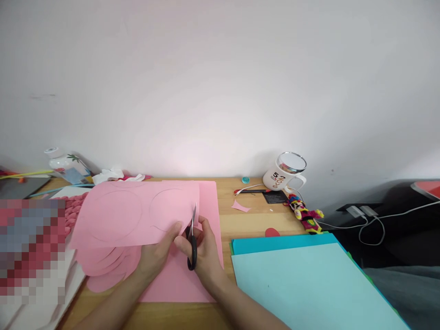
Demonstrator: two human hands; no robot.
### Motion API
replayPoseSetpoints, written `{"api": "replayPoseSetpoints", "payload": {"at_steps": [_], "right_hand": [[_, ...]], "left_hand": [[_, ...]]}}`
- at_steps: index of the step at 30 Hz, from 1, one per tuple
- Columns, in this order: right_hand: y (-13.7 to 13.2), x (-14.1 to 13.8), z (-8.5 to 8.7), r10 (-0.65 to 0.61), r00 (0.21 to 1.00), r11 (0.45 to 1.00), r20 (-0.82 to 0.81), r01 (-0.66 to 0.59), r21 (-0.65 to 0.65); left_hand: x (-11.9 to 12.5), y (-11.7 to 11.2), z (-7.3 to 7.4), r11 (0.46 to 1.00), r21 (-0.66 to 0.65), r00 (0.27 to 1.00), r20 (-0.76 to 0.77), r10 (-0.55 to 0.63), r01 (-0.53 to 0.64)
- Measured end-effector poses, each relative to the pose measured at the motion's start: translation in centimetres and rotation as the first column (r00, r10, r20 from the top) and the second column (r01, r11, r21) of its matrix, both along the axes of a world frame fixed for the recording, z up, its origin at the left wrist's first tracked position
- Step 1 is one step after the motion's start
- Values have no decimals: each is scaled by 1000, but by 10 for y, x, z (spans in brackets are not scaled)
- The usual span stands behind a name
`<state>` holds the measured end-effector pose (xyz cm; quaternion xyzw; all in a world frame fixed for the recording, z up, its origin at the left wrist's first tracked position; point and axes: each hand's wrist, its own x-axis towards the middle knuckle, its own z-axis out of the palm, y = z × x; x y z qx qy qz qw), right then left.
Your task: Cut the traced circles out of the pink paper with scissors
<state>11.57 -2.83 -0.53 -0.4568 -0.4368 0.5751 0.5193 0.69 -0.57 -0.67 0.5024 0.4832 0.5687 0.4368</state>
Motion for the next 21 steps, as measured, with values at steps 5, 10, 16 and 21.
{"api": "replayPoseSetpoints", "payload": {"at_steps": [5, 10, 16, 21], "right_hand": [[0, 4, 8, -27, 998, 1000, 61, 27, 16], [-1, 4, 10, -31, 994, 999, 108, 31, 8], [-1, 4, 9, -28, 994, 999, 105, 25, 33], [1, 4, 10, -42, 990, 999, 138, 41, 15]], "left_hand": [[-2, 2, 0, 992, 6, 992, -27, -126, 126], [-1, 1, 0, 990, 13, 990, -30, -140, 141], [0, 0, 3, 989, -9, 989, -23, -147, 147], [-1, 1, 4, 987, -24, 987, -9, -161, 160]]}}
